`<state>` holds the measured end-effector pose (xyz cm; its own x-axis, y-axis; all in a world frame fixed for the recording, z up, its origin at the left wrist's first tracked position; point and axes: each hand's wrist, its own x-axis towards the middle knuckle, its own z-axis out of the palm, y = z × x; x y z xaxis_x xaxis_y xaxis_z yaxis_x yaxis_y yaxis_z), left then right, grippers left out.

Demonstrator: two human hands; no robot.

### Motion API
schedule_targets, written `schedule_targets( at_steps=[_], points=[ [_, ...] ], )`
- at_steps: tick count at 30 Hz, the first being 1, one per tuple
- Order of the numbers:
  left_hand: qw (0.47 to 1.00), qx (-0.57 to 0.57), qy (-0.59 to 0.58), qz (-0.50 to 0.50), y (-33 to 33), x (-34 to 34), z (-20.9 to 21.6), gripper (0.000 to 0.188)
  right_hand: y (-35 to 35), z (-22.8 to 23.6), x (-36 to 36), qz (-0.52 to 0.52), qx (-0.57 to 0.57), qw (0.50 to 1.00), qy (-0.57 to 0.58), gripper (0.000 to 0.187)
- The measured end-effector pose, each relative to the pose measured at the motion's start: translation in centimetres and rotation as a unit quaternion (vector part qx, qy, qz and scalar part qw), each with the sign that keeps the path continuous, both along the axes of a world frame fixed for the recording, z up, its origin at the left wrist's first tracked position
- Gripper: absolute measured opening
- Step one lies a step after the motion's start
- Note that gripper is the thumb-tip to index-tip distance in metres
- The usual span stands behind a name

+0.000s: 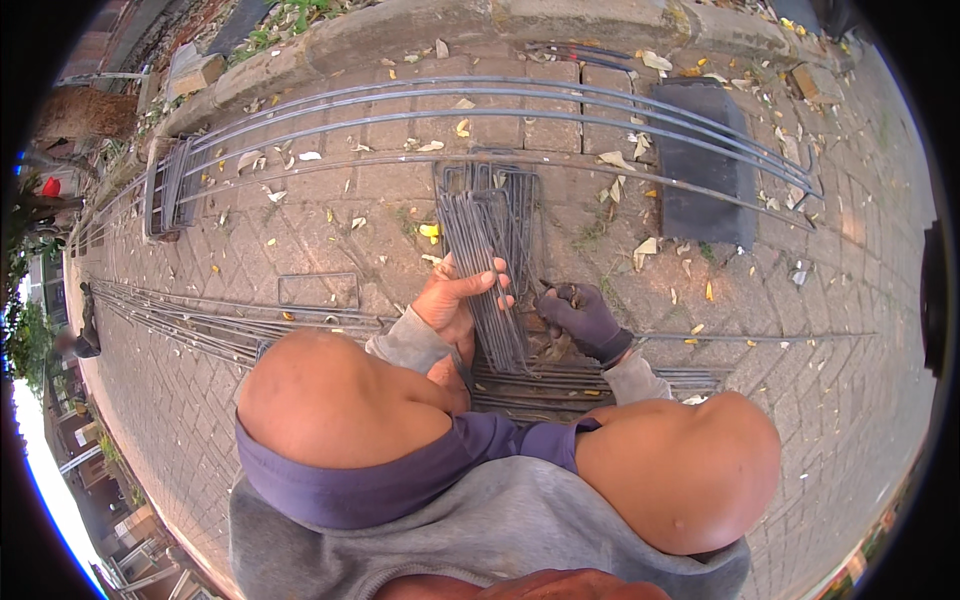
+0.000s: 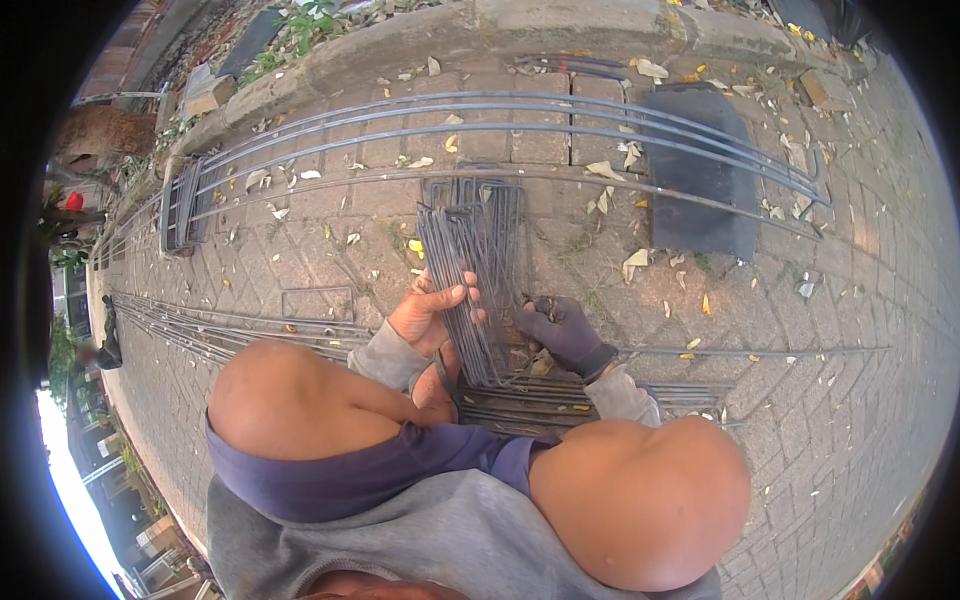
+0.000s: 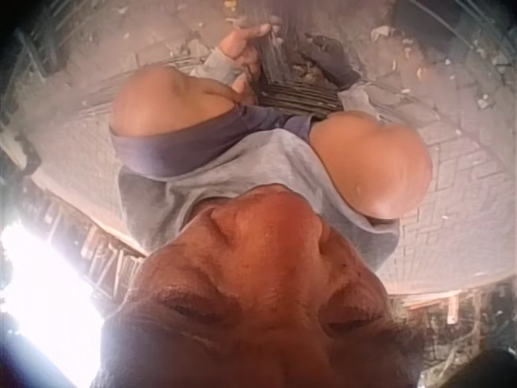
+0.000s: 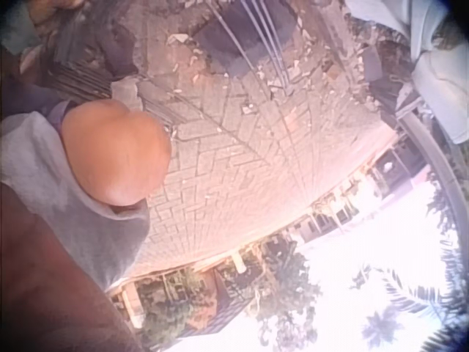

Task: The person sits on a paved outdoor surface and assembles metal frames by inserting short bent metal rods into longer horizontal bars. The person repeatedly picks up rods, aligns them, and secures them into the frame structure, stacking completed units on the ground.

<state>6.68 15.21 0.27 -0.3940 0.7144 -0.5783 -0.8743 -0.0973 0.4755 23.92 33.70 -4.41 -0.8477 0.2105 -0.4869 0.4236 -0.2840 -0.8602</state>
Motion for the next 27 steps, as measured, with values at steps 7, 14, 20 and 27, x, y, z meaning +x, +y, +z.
schedule_targets(
  at_steps=[7,14,20,27],
  points=[
    [0.998,-0.027,0.045,0.044,-1.5,-1.4,1.2,0.034,-2.5,-3.2,-7.6,-0.011,0.398,0.917,0.032,0.034],
    [0.999,-0.040,0.025,0.019,-1.6,-1.1,0.8,0.034,-1.5,-0.4,-6.8,-0.012,0.384,0.923,-0.033,0.025],
    [1.000,-0.022,0.003,-0.008,-0.6,-0.8,-0.4,0.035,1.2,5.6,1.0,-0.047,0.102,0.991,0.068,0.012],
    [0.999,-0.025,-0.020,-0.023,0.8,-0.3,-0.7,0.037,1.5,7.0,1.6,-0.073,0.092,0.979,0.165,0.011]
  ],
)
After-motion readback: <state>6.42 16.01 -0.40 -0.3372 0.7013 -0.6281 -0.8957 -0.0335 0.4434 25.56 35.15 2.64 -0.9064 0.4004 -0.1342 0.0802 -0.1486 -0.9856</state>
